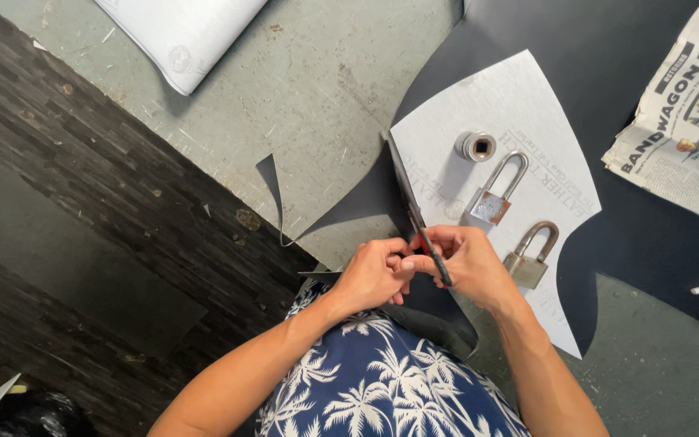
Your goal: The person places a paper pattern onto a large sheet of black synthetic fabric, secures it using locks and metal weights, and cuts the fabric around the pattern using shears. After cutting, the person writes labels on the fabric scraps with a white marker and removes the pattern.
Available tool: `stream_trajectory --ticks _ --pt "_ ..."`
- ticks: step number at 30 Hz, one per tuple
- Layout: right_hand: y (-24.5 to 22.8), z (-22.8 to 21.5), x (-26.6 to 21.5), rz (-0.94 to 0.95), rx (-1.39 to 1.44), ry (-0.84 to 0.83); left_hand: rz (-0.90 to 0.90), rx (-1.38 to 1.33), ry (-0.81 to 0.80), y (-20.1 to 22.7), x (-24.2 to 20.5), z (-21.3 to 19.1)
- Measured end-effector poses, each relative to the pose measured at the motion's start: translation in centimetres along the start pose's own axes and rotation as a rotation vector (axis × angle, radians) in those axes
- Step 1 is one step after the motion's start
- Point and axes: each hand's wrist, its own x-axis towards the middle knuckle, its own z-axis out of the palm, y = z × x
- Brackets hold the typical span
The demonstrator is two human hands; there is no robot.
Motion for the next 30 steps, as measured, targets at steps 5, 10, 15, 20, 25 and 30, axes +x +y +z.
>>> stream_trajectory --ticks 5,10,15,20,25,30 --pt "3.7 0.0 -3.8 -0.022 -0.078 -0.031 -0.034 -0.091 0.135 -0.7 -2.8 -4.2" --pt "10.7 -4.4 -11.3 0.107 0.016 0.184 0.188 0.413 1.046 1.8 -9.8 -12.9" --pt "19.3 -8.6 -17.5 0.265 0.073 0.346 0.625 0.703 0.979 5.2 -8.3 -5.0" --pt "28.2 -11.3 -23.7 0.423 0.128 0.207 0.942 0.827 0.309 4.3 -3.1 11.6" --pt "36.0 -12.3 -28.6 0.503 0.265 0.087 0.954 0.872 -0.062 -0.2 -1.7 21.1" --pt "39.1 -13.0 -30.1 0.539 0.258 0.105 0.983 1.037 0.025 -3.3 -0.9 22.8"
